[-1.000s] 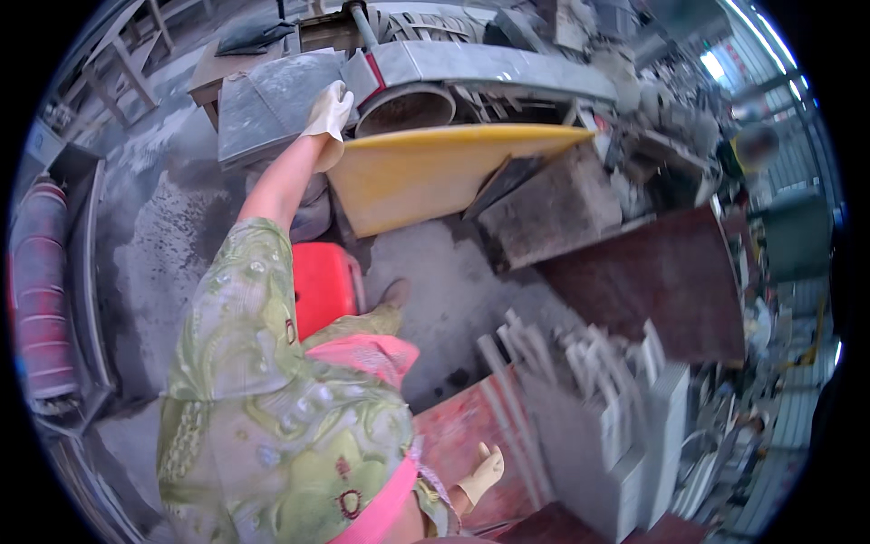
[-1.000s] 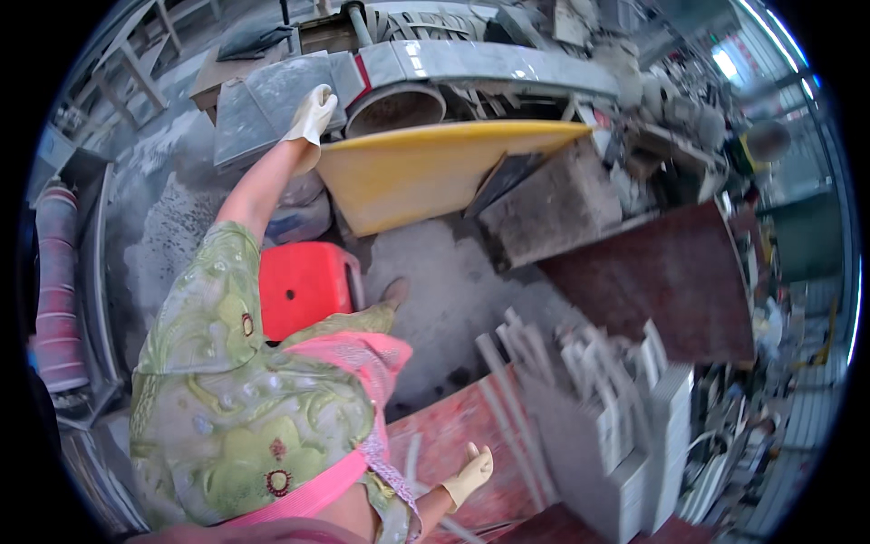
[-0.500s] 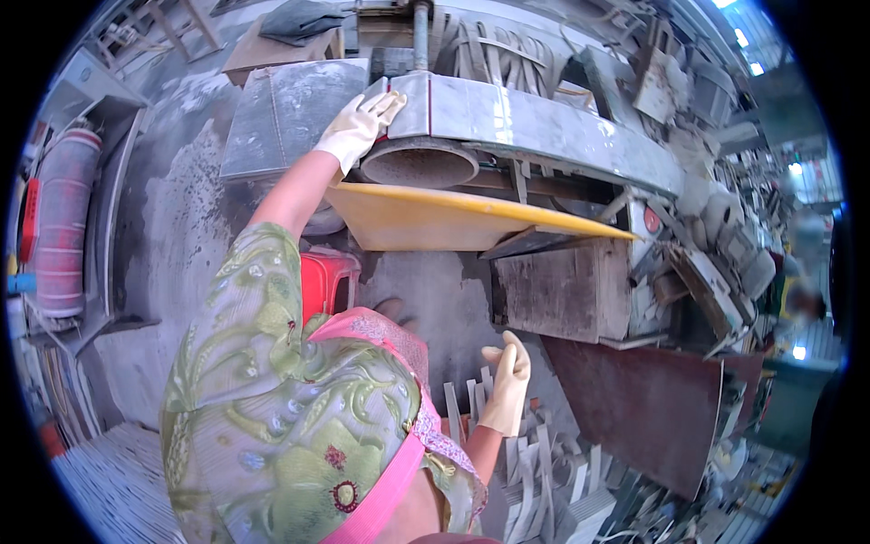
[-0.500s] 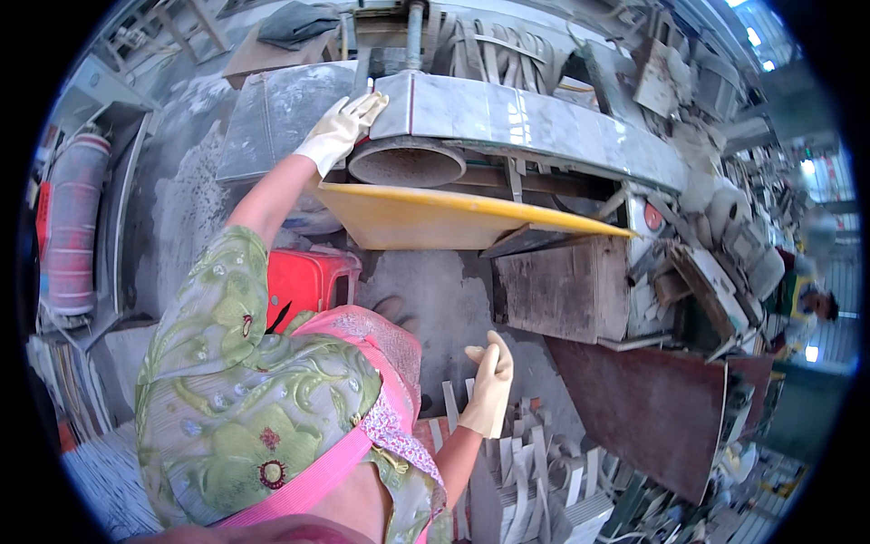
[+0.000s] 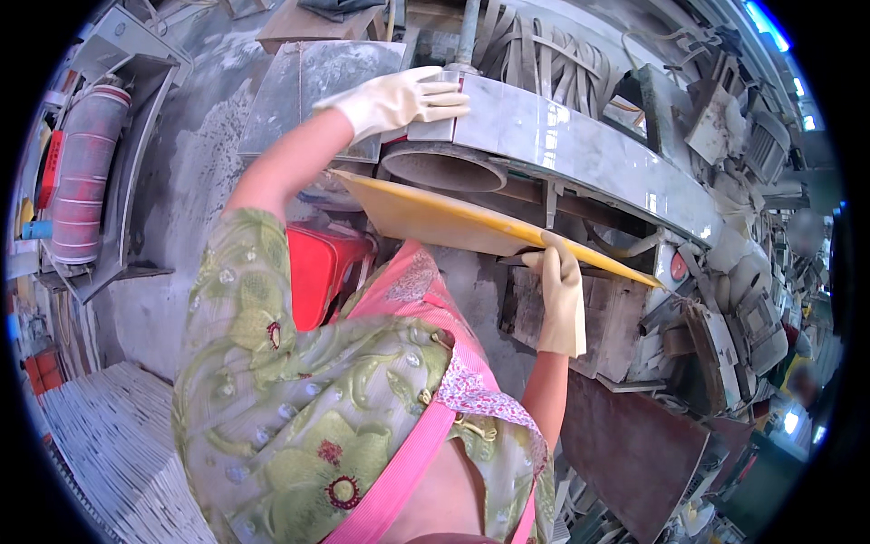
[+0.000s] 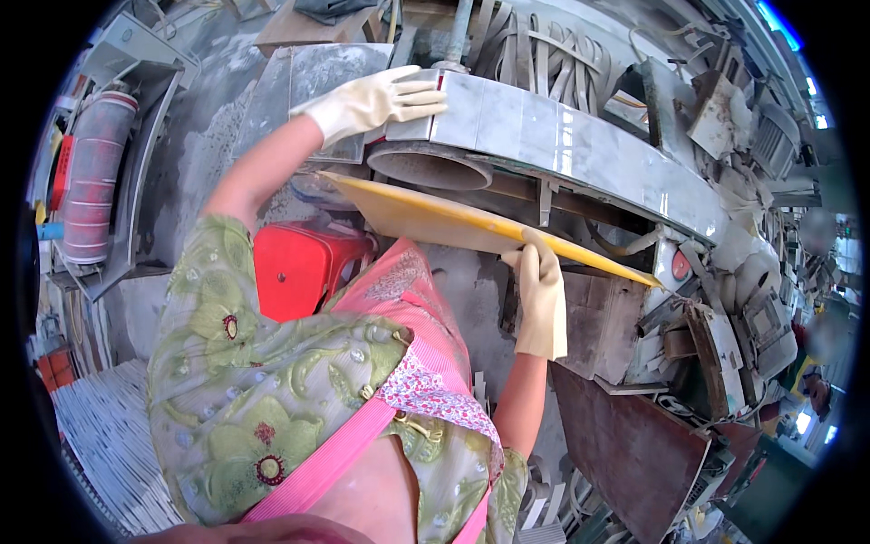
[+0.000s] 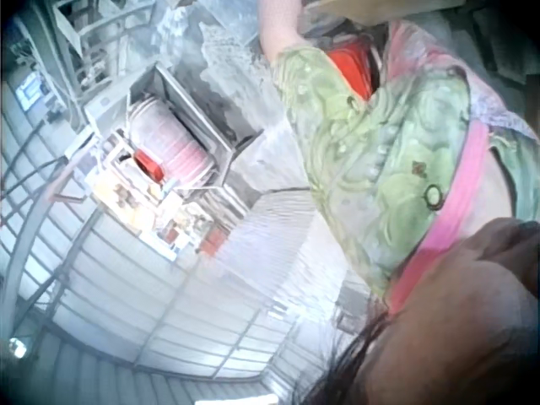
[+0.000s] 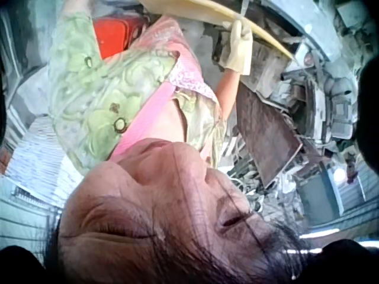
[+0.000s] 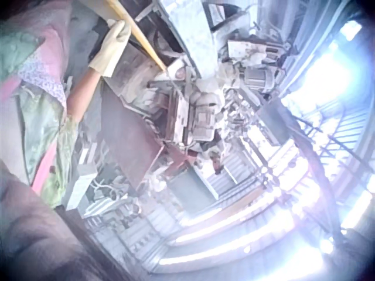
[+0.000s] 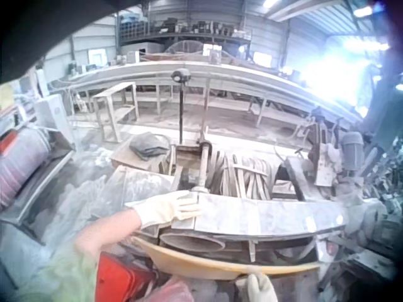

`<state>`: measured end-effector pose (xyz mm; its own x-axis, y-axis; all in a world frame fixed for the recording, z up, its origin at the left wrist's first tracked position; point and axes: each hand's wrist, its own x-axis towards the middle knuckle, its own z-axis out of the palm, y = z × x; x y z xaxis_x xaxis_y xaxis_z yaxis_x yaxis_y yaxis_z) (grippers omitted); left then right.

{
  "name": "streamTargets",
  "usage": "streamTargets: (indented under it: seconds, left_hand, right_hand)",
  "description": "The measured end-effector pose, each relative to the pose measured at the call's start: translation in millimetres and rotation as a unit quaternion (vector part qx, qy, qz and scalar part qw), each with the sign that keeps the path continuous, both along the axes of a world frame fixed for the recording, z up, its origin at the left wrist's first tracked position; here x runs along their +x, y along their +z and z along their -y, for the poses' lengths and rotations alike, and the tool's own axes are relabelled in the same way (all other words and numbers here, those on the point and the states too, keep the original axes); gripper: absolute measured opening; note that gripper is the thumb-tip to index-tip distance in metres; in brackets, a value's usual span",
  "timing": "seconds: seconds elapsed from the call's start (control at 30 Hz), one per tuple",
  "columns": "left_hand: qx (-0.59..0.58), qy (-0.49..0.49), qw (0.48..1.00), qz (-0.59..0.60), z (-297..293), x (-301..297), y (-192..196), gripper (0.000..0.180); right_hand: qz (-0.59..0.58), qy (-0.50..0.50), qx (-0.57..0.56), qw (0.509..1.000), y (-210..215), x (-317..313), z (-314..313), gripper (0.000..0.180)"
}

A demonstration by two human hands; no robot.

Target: The person repeatedly picks up rectangular planks and presses them against a red rotating sanding drum to smooth the surfaces. After sanding, the person stacks the finished planks on a nearby table.

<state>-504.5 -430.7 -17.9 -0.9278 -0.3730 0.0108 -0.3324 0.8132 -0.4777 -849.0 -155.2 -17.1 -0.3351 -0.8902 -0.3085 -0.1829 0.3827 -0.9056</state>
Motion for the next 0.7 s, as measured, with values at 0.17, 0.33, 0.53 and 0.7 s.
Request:
streamTargets:
  seconds: [0.17,0.33,0.53,0.7]
  left_hand:
    - [-0.028,-0.138,0.990,0.025,24,4,6,0.065]
    - [0.016,-0.095,0.993,0.074,16,-6,18,0.064]
    - [-0.019,-0.155,0.988,0.000,31,5,3,0.061]
    - [0.074,-0.167,0.981,-0.067,40,8,-11,0.057]
  right_hand:
    - [0.023,0.039,-0.033,0.998,11,27,46,0.043]
    - [-0.091,0.070,-0.053,0.992,38,71,87,0.037]
    - [-0.340,0.189,-0.261,0.884,16,107,148,0.036]
    - [-0.513,0.244,-0.185,0.802,-9,128,162,0.060]
